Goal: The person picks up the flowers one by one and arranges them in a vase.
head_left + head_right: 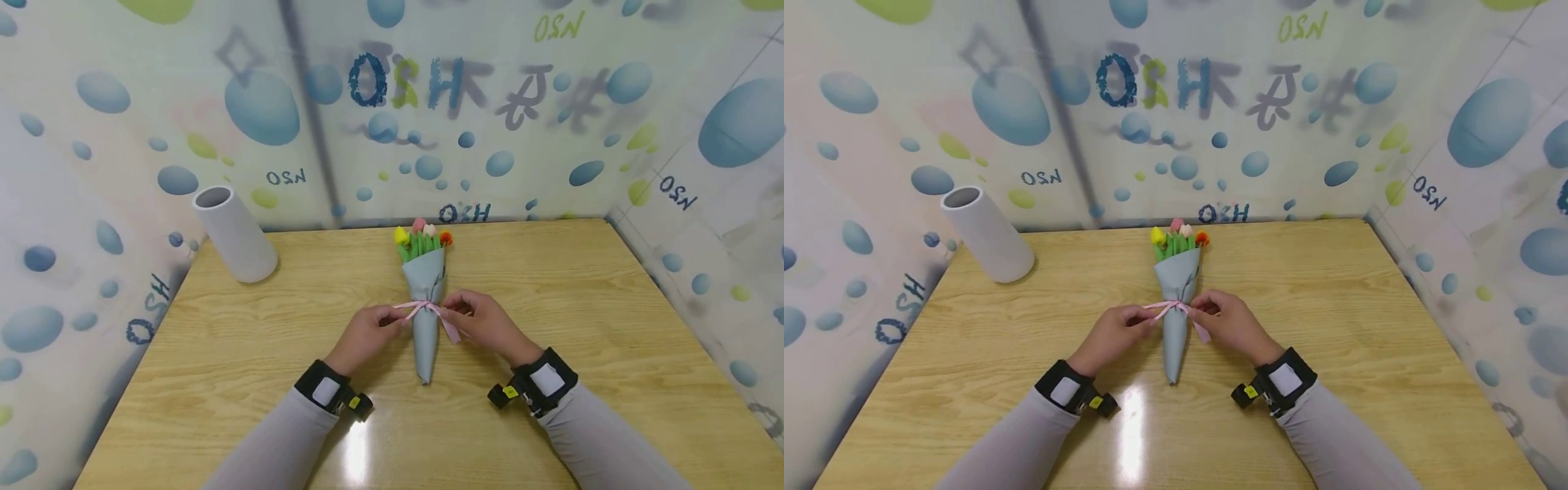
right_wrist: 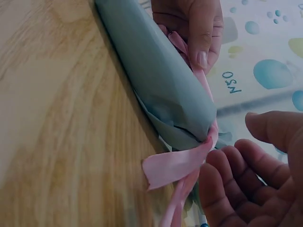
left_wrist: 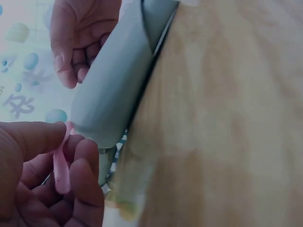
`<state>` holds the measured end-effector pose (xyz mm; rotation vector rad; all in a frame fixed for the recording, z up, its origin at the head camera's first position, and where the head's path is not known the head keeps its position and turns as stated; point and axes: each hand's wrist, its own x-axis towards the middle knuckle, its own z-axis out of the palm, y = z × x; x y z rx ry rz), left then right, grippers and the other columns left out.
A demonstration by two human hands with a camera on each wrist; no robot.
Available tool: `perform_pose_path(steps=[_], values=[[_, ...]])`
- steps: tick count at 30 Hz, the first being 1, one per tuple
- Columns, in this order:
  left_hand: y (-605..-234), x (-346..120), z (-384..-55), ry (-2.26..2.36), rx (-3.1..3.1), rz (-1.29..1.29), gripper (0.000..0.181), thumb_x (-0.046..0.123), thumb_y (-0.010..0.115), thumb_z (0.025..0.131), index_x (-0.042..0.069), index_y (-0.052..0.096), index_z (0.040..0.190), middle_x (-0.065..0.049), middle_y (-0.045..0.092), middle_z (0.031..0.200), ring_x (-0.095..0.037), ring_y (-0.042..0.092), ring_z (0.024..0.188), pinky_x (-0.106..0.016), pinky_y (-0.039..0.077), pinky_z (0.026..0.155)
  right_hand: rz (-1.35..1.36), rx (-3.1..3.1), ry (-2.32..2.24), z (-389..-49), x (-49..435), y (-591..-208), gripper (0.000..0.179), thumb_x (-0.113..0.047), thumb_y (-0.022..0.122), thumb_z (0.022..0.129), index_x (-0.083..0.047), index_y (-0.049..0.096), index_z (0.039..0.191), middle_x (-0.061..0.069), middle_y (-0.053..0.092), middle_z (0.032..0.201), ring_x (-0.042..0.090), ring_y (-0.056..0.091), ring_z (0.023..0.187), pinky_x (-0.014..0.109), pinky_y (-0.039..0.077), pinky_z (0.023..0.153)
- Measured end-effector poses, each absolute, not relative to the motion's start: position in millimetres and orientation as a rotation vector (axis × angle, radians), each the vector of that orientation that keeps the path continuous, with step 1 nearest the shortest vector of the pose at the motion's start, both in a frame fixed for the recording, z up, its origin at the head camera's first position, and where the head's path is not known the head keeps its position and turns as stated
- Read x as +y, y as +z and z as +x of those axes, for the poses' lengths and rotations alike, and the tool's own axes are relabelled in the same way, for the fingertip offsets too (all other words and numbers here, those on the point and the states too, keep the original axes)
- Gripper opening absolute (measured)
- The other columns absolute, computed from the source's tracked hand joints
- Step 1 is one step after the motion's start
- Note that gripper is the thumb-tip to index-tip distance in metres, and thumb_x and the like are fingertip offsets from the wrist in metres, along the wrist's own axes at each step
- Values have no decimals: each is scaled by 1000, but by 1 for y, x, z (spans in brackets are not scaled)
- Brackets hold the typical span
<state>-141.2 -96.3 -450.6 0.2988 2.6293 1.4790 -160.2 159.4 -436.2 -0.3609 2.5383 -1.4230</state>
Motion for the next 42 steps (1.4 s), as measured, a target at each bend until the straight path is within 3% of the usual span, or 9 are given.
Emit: perform_pose_path(steps=[8, 15, 25, 34, 42], values=[[-454, -99, -137, 1522, 2550, 264, 13, 21, 73, 96, 12, 80, 103, 2, 71, 83, -11, 57, 75, -23, 46, 67, -435, 2567, -1405, -156, 153, -448, 20, -19, 71, 99, -9, 72, 116, 6, 73, 109, 19, 66, 101, 37, 56, 90], [-457, -102, -138, 1561, 2475, 264, 13, 19, 71, 97, 8, 78, 99, 0, 67, 79, -10, 55, 70, -22, 45, 62, -397, 2558, -1398, -154, 148, -452, 18, -18, 71, 99, -12, 73, 116, 3, 74, 109, 18, 69, 103, 42, 57, 93], [-465, -107, -144, 1619, 2415, 198, 15, 23, 73, 96, 9, 78, 100, 1, 66, 77, -10, 56, 67, -23, 46, 61, -365, 2475, -1510, -156, 149, -456, 10, -19, 68, 101, -10, 73, 105, 5, 72, 92, 17, 65, 79, 26, 54, 65], [-470, -107, -146, 1660, 2394, 191, 16, 21, 72, 96, 7, 78, 101, 3, 63, 74, -9, 54, 63, -21, 44, 56, -408, 2501, -1464, -159, 157, -457, 13, -22, 69, 101, -12, 74, 105, 5, 73, 93, 17, 64, 78, 25, 53, 65], [-472, -108, -146, 1623, 2452, 196, 14, 23, 73, 95, 11, 79, 99, 8, 57, 67, -9, 53, 66, -22, 44, 61, -393, 2498, -1447, -160, 158, -456, 13, -23, 69, 100, -12, 74, 103, 5, 72, 91, 17, 62, 76, 25, 52, 63]])
